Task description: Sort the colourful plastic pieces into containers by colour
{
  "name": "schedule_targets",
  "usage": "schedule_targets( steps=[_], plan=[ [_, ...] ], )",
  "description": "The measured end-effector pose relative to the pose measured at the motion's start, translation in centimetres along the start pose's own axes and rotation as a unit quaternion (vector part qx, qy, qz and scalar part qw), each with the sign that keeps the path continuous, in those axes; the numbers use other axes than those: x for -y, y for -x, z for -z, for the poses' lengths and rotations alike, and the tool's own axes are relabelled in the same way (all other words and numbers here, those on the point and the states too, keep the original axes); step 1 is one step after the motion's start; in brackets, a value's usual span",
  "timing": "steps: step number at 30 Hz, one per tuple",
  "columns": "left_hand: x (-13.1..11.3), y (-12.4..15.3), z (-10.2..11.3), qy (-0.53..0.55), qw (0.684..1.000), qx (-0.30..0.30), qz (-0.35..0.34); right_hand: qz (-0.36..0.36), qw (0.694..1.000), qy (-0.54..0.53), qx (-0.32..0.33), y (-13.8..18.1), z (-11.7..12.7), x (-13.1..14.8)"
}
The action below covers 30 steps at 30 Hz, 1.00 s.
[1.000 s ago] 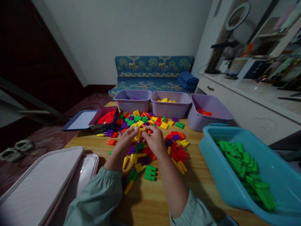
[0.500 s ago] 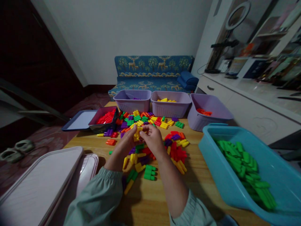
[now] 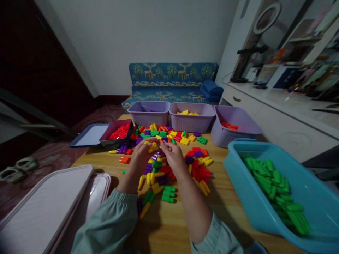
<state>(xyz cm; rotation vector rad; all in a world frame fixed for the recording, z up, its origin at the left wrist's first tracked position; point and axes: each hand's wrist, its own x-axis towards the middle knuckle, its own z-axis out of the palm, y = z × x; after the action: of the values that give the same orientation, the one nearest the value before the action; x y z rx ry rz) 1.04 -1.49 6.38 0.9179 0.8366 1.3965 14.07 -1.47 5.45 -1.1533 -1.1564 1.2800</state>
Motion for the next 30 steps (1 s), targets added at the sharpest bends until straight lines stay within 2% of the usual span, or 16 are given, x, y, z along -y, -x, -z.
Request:
schedule_targets(
  steps=[3,6,11,15,17,22,28,30],
  plan=[
    [-0.4,0.4,-0.4,-0.082,0.994,0.040,-0.060,-0.065,0.991,-0.106,0.052,0.6,-0.8,0.6],
    [-0.3,0.7,-0.8,-0.150,0.982,0.083,-0.084,-0.090,0.983,-0.145,0.067,1.0,-1.5,0.9],
    [0.3,0.8,-1.1,-0.254,0.958,0.093,-0.098,-0.107,0.984,-0.141,0.028,0.8,-1.6,0.2],
    [0.3,0.5,-0.5,-0.304,0.934,0.130,-0.134,-0.105,0.986,-0.132,-0.003,0.2,-0.6,-0.6],
    [0.1,0.2,0.1,-0.333,0.923,0.128,-0.141,-0.099,0.987,-0.123,-0.029,-0.1,0.1,-0.6],
    [-1.3,-0.2,2.6,-0.488,0.864,0.091,-0.084,-0.080,0.984,-0.137,-0.083,-0.6,2.0,0.1],
    [-2.3,0.4,4.6,-0.571,0.808,0.143,-0.015,-0.060,0.979,-0.137,-0.140,-0.8,3.1,0.6],
    [-2.0,0.6,4.7,-0.577,0.803,0.146,-0.016,-0.054,0.981,-0.126,-0.138,-0.8,3.0,0.5]
  ],
)
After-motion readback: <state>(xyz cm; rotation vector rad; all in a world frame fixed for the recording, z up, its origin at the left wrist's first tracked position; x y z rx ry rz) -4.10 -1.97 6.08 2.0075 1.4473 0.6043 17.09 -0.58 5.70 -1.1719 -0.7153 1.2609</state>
